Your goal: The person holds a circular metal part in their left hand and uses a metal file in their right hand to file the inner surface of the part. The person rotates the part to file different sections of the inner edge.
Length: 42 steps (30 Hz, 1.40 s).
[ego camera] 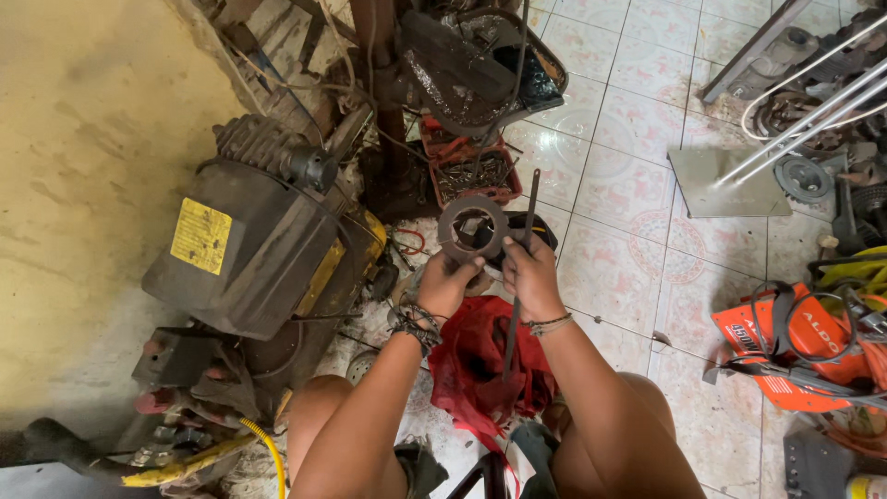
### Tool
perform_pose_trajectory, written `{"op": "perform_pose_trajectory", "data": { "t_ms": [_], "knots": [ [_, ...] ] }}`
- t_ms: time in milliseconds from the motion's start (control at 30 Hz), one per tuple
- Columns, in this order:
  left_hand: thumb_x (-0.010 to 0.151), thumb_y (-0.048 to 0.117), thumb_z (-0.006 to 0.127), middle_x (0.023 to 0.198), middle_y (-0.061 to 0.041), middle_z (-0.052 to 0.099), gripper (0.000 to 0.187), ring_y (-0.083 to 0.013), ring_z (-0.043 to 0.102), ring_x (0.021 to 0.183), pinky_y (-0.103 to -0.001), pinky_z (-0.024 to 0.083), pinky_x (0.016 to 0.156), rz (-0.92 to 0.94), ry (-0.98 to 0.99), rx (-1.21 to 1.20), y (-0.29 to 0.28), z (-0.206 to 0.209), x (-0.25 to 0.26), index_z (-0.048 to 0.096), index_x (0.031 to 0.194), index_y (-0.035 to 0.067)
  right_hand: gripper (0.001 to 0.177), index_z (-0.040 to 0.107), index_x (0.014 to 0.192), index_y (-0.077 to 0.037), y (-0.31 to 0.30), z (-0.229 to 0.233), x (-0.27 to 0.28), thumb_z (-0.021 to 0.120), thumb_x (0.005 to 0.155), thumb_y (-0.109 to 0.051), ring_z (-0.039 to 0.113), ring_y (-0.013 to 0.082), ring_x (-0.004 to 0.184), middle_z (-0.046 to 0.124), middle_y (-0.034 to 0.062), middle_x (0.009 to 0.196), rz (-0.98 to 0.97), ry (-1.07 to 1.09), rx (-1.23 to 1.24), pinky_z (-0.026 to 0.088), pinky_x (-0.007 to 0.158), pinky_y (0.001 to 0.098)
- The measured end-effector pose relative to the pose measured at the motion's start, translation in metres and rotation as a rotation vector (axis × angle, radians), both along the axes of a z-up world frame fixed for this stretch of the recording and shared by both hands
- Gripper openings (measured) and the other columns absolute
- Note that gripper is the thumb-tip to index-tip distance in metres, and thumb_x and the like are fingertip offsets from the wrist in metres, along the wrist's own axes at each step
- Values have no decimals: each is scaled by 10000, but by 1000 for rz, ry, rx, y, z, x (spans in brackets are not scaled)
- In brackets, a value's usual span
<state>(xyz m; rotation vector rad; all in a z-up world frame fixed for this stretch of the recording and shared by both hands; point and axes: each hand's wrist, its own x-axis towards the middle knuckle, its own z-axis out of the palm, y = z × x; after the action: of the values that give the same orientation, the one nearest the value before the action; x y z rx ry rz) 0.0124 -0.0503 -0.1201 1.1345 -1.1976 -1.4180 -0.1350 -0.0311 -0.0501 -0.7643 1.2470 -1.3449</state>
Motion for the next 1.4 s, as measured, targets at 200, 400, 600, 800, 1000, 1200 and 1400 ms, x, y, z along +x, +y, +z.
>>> {"op": "perform_pose_trajectory", "data": {
  "t_ms": [200,400,600,800,1000,1200,1400],
  "knots": [
    [906,-17,666,731,-176,655,91,-176,629,728,-382,591,564,105,219,-5,5,26,-11,686,914,-105,70,568,1019,-60,4,20,10,566,1024,-129,351,26,410,294,-66,601,-58,67,-56,270,319,164],
    [931,47,687,843,-259,736,156,-221,681,842,-425,602,651,113,78,-148,7,67,4,726,932,-104,325,596,1000,-50,19,26,1,370,1130,-244,363,60,413,354,-23,552,-2,220,-205,296,386,202],
    [932,18,684,843,-239,736,100,-238,695,848,-435,599,677,124,15,-275,9,70,6,714,964,-72,530,695,910,-32,29,17,5,263,1119,-258,505,188,549,563,91,591,134,577,-351,447,603,331],
    [950,-5,654,741,-197,720,87,-182,667,766,-391,585,649,107,18,-336,12,77,6,724,916,-44,452,616,778,-38,30,5,7,371,1114,-215,517,207,638,569,129,596,198,670,-362,456,631,380],
    [928,-2,675,763,-208,720,68,-181,632,787,-407,567,675,109,25,-333,14,78,3,717,905,-50,450,579,759,-40,29,15,8,353,1116,-193,531,226,626,590,147,611,226,668,-356,456,640,391],
    [920,-18,671,743,-220,701,67,-197,636,757,-410,558,658,125,31,-331,9,52,3,708,880,-59,439,607,798,-9,30,26,12,374,1114,-206,557,204,696,610,216,637,229,650,-347,484,649,409],
    [921,-2,661,759,-210,720,97,-190,630,781,-415,545,684,183,1,-327,11,76,2,741,894,-52,415,615,821,19,29,22,10,401,1097,-205,569,212,693,634,278,689,254,744,-314,491,671,464]
  ]
}}
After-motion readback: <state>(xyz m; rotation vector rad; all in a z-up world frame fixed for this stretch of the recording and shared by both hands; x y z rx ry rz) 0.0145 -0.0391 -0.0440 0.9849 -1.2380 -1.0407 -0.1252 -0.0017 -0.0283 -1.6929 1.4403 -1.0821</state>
